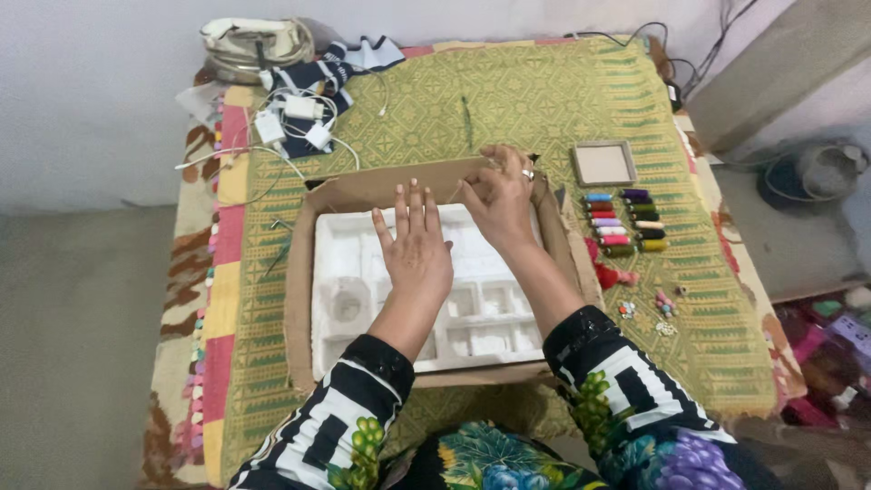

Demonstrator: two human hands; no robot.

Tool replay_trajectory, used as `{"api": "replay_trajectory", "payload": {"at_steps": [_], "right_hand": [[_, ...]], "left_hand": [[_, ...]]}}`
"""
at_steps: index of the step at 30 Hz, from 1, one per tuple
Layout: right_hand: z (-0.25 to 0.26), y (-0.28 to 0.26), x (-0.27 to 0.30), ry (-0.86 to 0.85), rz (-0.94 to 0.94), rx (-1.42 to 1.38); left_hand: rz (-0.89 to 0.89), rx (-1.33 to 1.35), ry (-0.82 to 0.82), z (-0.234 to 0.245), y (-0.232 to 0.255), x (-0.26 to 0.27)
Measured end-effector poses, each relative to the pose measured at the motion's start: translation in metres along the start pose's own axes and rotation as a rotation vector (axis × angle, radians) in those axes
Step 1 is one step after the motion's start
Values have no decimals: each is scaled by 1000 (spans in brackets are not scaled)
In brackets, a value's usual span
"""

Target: The person places multiple spools of thread into a white foam tray inside a cardboard box. They pick up spools one by one from the table and arrange them in the tray's compartments. The person also handles small buttons and other sewing items on the table.

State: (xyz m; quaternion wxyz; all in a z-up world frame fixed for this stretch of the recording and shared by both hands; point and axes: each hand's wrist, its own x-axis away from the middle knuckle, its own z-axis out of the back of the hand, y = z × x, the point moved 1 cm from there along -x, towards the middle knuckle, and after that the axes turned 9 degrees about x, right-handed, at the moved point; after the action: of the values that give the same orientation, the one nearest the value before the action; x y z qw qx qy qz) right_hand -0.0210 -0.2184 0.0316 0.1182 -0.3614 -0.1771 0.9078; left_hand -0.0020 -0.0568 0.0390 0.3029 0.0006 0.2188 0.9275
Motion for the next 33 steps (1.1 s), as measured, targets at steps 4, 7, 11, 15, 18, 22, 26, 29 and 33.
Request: {"api": "replay_trajectory", "payload": {"at_steps": [4, 7, 11, 15, 18, 22, 26, 29, 33], "right_hand": [[36, 29, 8, 3, -56, -54], [61, 52, 12, 91, -73, -30], [99, 85, 25, 149, -114, 54], [136, 120, 41, 171, -194, 66], [160, 147, 50, 226, -213, 96], [192, 181, 70, 229, -332, 93], [213, 216, 89, 248, -386, 114], [223, 243, 105, 242, -450, 97], [226, 281, 130, 241, -525, 146]], "left_hand": [[-43, 5, -42, -9, 38, -2], [-77, 13, -61, -18, 68, -4], [-152, 0, -64, -37, 108, -6], [-278, 10, -4, -64, 145, -9], [-344, -104, 90, -84, 173, -10], [-398, -70, -25, -100, 208, -7], [-416, 15, -137, -107, 240, -3], [-429, 3, -234, -115, 259, -1], [-441, 10, -256, -140, 274, 1]]}}
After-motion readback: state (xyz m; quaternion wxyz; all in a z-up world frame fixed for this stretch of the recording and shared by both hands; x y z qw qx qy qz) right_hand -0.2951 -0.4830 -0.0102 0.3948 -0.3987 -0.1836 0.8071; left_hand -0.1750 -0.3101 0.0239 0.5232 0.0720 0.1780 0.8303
